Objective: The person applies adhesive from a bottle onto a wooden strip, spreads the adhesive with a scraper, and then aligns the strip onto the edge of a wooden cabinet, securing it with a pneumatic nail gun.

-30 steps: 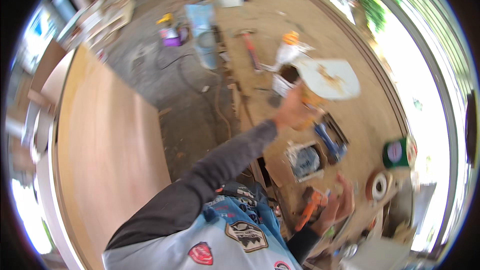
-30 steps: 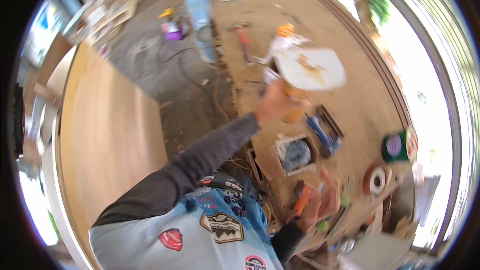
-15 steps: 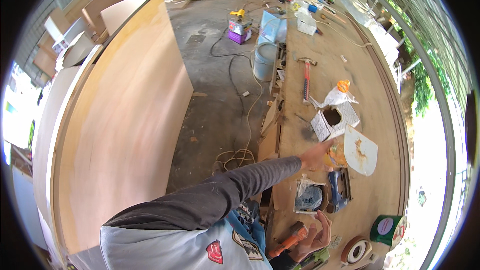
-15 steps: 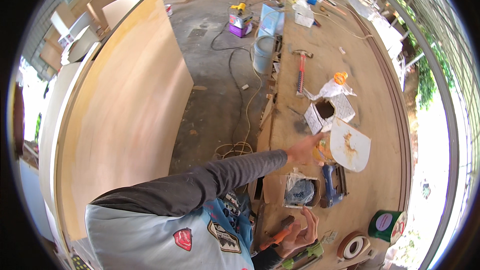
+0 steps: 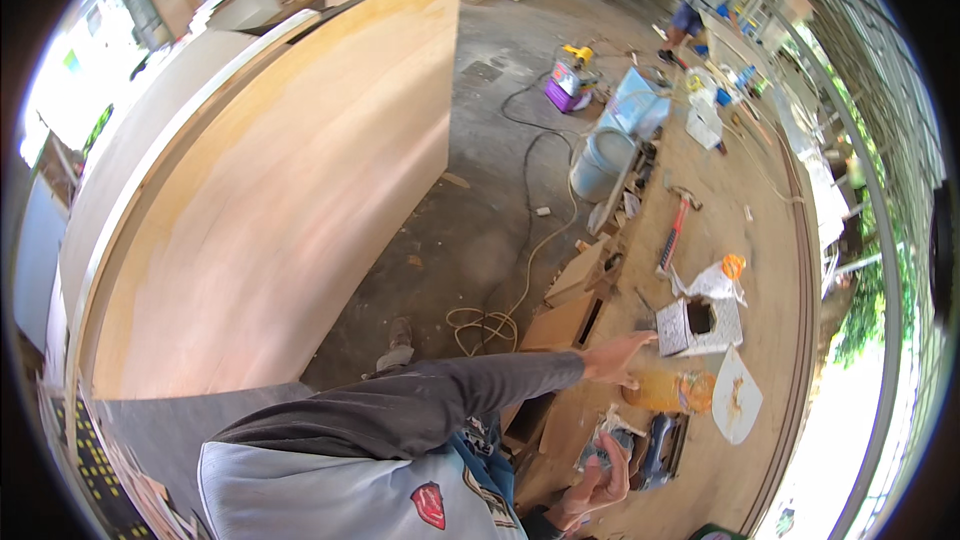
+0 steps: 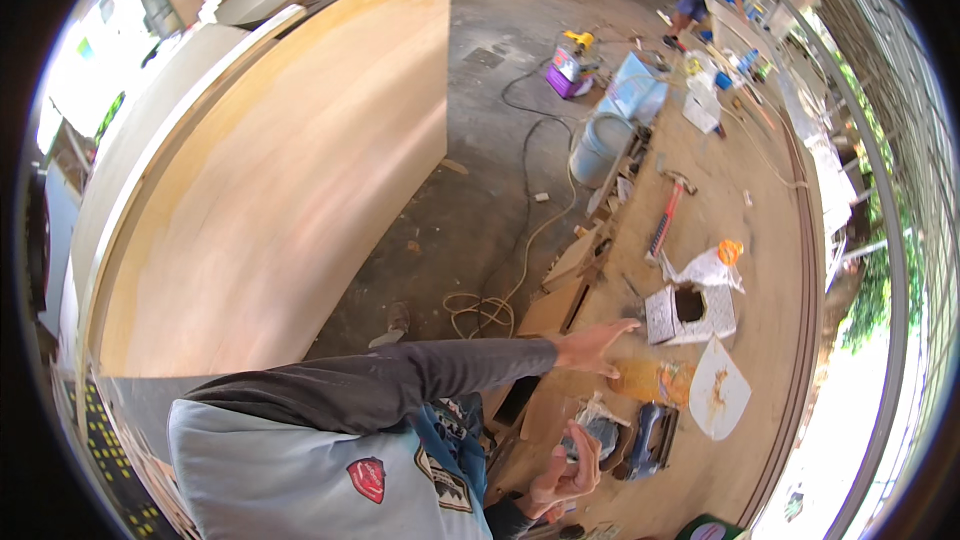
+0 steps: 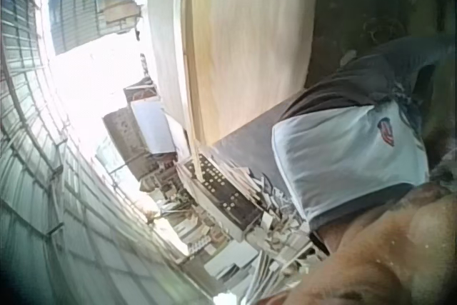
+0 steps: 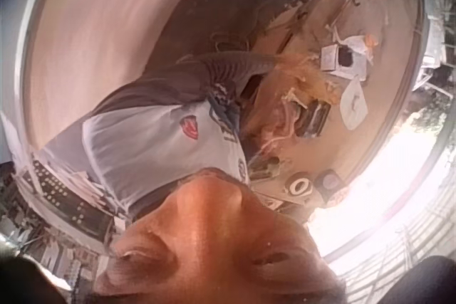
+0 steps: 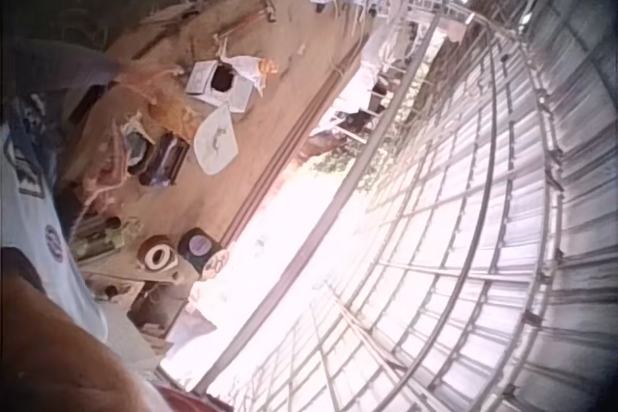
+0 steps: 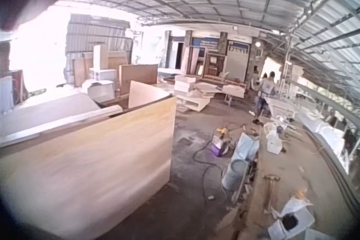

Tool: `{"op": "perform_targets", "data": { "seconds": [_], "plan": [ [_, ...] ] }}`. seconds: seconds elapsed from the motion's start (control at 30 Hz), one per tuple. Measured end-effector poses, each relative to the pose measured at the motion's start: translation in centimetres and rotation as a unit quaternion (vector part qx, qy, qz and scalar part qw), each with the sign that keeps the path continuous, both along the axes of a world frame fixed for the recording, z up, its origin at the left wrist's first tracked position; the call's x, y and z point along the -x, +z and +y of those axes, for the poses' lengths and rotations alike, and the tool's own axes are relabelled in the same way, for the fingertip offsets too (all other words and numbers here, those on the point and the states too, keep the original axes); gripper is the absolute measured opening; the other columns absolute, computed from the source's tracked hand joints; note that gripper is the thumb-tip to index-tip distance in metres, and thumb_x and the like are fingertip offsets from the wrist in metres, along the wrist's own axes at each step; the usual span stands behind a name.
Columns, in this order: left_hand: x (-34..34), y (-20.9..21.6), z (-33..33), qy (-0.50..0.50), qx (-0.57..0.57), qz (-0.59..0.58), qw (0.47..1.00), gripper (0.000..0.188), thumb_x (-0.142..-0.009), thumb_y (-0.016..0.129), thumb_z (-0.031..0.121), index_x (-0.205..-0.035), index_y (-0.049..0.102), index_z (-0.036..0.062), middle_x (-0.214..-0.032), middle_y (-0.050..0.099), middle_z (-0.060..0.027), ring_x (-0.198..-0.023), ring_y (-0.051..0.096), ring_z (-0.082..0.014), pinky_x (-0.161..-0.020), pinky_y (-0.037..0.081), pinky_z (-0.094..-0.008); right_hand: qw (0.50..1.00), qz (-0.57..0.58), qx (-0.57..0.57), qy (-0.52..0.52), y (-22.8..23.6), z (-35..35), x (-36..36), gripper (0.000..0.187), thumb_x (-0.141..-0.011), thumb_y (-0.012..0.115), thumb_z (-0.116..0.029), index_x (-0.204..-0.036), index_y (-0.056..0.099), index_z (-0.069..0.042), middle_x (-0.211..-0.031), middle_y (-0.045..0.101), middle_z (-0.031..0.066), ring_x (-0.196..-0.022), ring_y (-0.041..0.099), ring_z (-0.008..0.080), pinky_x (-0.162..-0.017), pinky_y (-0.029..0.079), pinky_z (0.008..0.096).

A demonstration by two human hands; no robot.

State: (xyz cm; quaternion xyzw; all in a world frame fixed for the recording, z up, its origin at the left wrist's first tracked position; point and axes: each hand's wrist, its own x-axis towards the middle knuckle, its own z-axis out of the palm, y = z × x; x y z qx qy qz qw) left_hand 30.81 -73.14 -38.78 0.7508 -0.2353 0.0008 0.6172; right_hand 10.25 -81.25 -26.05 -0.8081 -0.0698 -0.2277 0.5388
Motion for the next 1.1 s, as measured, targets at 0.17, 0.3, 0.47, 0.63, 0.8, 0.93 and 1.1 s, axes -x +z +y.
{"op": "perform_targets", "data": {
  "seconds": [0.17,0.3,0.47,0.63,0.8,0.93,1.1],
  "plan": [
    [3.8,-3.2,12.7,0.156,-0.001,0.034,0.987,0.082,-0.079,0.085,0.021,-0.148,0.044,0.0013,-0.14,0.057,-0.0238,-0.131,0.056,-0.0383,-0.111,0.046,-0.0471,0.994,0.025,0.005,0.111,-1.3,2.7,-4.1,0.033,-0.086,0.065,-0.014,-0.11,0.074,0.007,-0.102,0.075,0.0192,-0.085,0.068,0.028,-0.078,0.055,0.0358],
    [11.5,-5.2,25.1,0.313,0.03,0.142,0.939,0.061,-0.084,0.083,0.023,-0.134,0.058,-0.0025,-0.12,0.069,-0.0223,-0.11,0.07,-0.0295,-0.095,0.057,-0.0403,0.979,0.057,0.003,0.197,-2.5,7.3,-7.6,0.03,-0.088,0.066,-0.015,-0.108,0.074,0.006,-0.104,0.075,0.0171,-0.085,0.069,0.0276,-0.079,0.055,0.0363],
    [24.7,-9.4,37.4,0.508,-0.014,0.243,0.826,0.044,-0.086,0.082,0.019,-0.121,0.066,-0.0013,-0.103,0.074,-0.014,-0.093,0.073,-0.0226,-0.085,0.059,-0.037,0.944,0.106,0.071,0.304,-3.9,14.6,-11.7,0.023,-0.089,0.066,-0.008,-0.108,0.074,0.002,-0.099,0.074,0.0153,-0.087,0.071,0.0272,-0.081,0.056,0.037],
    [45.4,-25.3,45.3,0.694,0.014,0.378,0.613,0.03,-0.077,0.082,0.031,-0.1,0.078,0.0131,-0.098,0.076,-0.0127,-0.086,0.074,-0.0284,-0.078,0.059,-0.0438,0.879,0.067,0.192,0.431,-7.6,23.6,-13.7,0.018,-0.089,0.068,-0.004,-0.105,0.074,-0.001,-0.101,0.074,0.0187,-0.087,0.072,0.0333,-0.079,0.058,0.0391],
    [53.2,-29.4,43.8,0.365,-0.434,0.564,0.601,0.02,-0.08,0.077,0.034,-0.09,0.077,0.0175,-0.086,0.076,-0.0057,-0.079,0.074,-0.0275,-0.072,0.059,-0.0448,0.842,0.086,0.181,0.501,-8.6,32.5,-11.9,0.02,-0.089,0.068,-0.001,-0.108,0.074,0.001,-0.102,0.075,0.0178,-0.09,0.074,0.0297,-0.08,0.058,0.0374],
    [58.1,-33.0,39.1,0.668,0.179,0.567,0.447,0.02,-0.092,0.064,0.033,-0.08,0.067,0.0177,-0.07,0.066,-0.0053,-0.055,0.066,-0.0255,-0.044,0.051,-0.044,0.807,0.075,0.176,0.559,-8.9,39.7,-10.5,0.022,-0.089,0.068,0.0,-0.11,0.073,0.001,-0.1,0.075,0.0176,-0.09,0.074,0.0289,-0.08,0.057,0.0365],
    [60.4,-32.5,38.4,0.896,0.271,0.306,0.176,0.011,-0.089,0.066,0.015,-0.088,0.071,0.0058,-0.071,0.068,-0.0072,-0.058,0.067,-0.0195,-0.049,0.053,-0.0348,0.829,-0.011,0.119,0.547,-7.5,46.8,-10.8,0.026,-0.09,0.068,-0.001,-0.115,0.072,0.0,-0.108,0.074,0.0188,-0.093,0.072,0.0298,-0.084,0.056,0.0376]
  ]
}}
